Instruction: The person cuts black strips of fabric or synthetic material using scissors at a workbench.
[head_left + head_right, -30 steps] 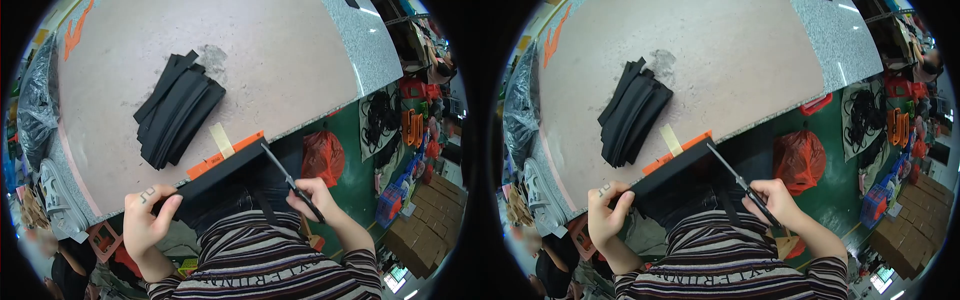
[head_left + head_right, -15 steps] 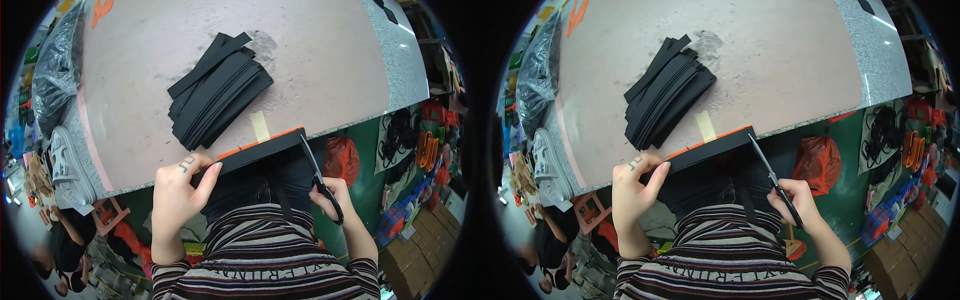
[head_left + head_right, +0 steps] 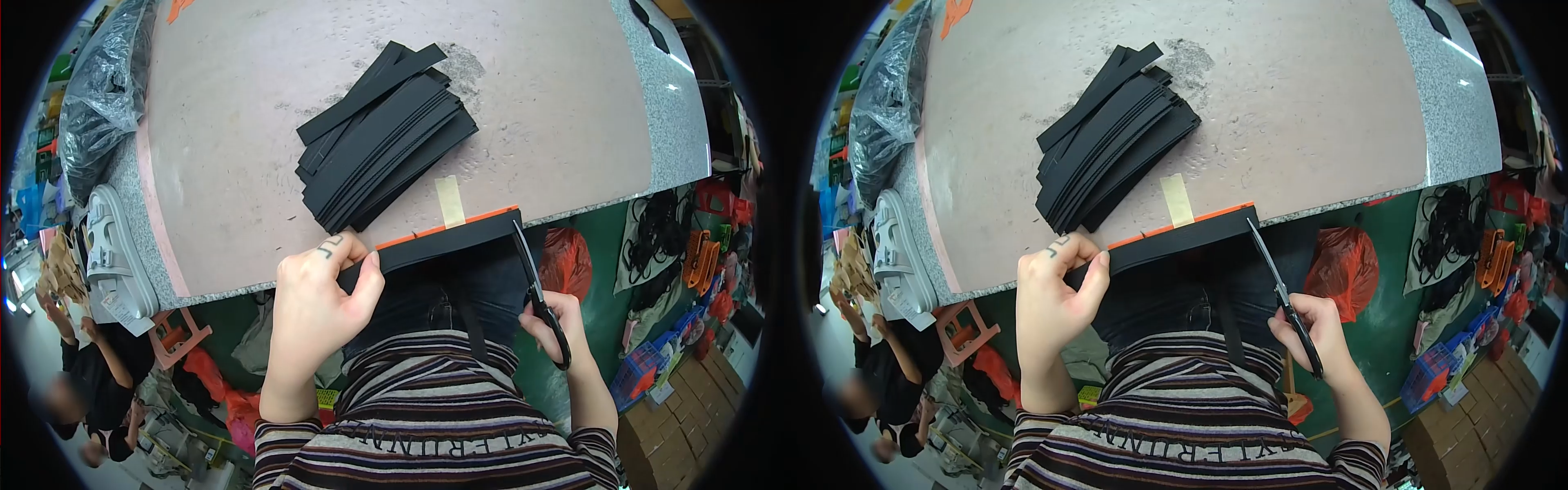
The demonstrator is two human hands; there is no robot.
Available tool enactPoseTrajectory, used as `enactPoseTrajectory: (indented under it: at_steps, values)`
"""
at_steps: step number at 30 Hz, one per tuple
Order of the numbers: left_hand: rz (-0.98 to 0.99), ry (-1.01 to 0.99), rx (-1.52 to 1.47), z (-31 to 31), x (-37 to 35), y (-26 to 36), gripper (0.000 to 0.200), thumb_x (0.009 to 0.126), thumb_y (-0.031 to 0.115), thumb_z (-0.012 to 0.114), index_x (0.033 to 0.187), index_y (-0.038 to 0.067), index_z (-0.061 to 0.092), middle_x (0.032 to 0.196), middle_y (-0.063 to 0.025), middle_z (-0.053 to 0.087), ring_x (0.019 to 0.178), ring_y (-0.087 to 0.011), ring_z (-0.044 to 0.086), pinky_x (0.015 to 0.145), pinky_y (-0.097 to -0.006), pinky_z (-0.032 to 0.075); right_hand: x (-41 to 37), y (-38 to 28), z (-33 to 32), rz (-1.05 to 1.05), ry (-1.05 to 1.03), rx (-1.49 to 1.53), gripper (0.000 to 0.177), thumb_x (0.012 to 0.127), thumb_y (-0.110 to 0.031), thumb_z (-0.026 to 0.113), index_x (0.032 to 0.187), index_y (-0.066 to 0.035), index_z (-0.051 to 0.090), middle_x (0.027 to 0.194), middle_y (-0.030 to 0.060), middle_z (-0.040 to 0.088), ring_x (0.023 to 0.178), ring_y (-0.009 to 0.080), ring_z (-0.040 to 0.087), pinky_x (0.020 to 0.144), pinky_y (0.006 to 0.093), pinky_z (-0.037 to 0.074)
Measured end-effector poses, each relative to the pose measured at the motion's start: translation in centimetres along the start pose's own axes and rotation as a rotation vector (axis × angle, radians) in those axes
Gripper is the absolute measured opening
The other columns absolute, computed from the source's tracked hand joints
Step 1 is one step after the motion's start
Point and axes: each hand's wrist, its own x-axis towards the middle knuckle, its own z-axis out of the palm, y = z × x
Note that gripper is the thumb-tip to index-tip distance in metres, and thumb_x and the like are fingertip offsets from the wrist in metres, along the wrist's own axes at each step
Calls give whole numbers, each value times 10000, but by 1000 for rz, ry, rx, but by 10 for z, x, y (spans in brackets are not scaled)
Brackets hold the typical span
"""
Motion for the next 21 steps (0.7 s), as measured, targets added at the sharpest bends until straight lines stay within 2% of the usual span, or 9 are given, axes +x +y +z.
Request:
enactPoseTrajectory:
  at_steps: [1, 4, 5, 8, 10, 12, 14, 18, 21]
  values:
    - [-6, -17, 17, -3, -1, 1, 97, 799, 67, 671, 740, 5, 624, 604, -99, 610, 494, -237, 596, 522, -298, 468, -2, -3, -1, 19, 0, 2, 120, 777, -26, 676, 694, 1, 595, 564, -27, 476, 519, 37, 413, 488, 232, 306]
    - [72, 170, -334, -17, -11, -2, 84, 818, 16, 667, 748, -10, 628, 610, -54, 618, 506, -141, 593, 515, -259, 453, -6, -27, -1, -282, 89, -44, 69, 756, -26, 670, 743, 9, 612, 594, -15, 498, 526, 53, 444, 497, 234, 321]
    - [-6, 264, -348, -24, -10, 1, 77, 853, -20, 650, 778, -16, 635, 624, -15, 607, 548, -69, 573, 510, -228, 432, -6, -38, -4, -325, 49, -46, 107, 729, -20, 666, 820, 15, 622, 613, -3, 499, 544, 72, 474, 517, 238, 356]
    - [-9, 312, -300, -25, 8, -17, 62, 908, -19, 619, 852, -43, 631, 658, -25, 598, 563, -54, 553, 530, -207, 420, 16, -66, 10, -414, -194, -139, 201, 784, -94, 733, 926, -2, 625, 660, 8, 509, 585, 104, 505, 543, 277, 403]
    - [-28, 294, -402, -26, 6, -20, 59, 910, -19, 620, 863, -54, 630, 669, -25, 595, 570, -57, 550, 537, -204, 420, 26, -77, 33, -276, -405, -84, 226, 828, -166, 749, 890, 0, 609, 692, 63, 548, 592, 156, 526, 560, 309, 421]
    - [-37, 281, -484, -27, 1, -19, 57, 912, -21, 621, 872, -60, 630, 682, -25, 595, 577, -60, 549, 541, -203, 420, 38, -84, 59, -423, -467, -103, 255, 834, -194, 742, 846, 8, 588, 669, 99, 545, 572, 193, 522, 554, 327, 417]
    - [-31, 285, -549, -28, -4, -16, 51, 912, -25, 623, 877, -62, 633, 696, -27, 598, 584, -64, 553, 541, -204, 420, 44, -96, 76, -406, -484, -64, 289, 843, -225, 732, 820, 15, 574, 655, 125, 537, 564, 227, 523, 558, 346, 423]
    - [44, 274, -502, -28, -5, -15, 41, 911, -40, 617, 886, -66, 637, 721, -28, 602, 587, -63, 551, 540, -203, 420, 50, -112, 91, -469, -439, -67, 319, 839, -240, 734, 802, 23, 558, 676, 133, 558, 574, 228, 535, 564, 344, 431]
    - [21, 265, -547, -27, -3, -15, 50, 917, -36, 608, 885, -62, 636, 706, -23, 596, 578, -57, 540, 526, -204, 415, 55, -103, 98, -488, -395, -34, 277, 827, -163, 727, 745, 29, 545, 583, 104, 514, 515, 139, 468, 509, 308, 398]
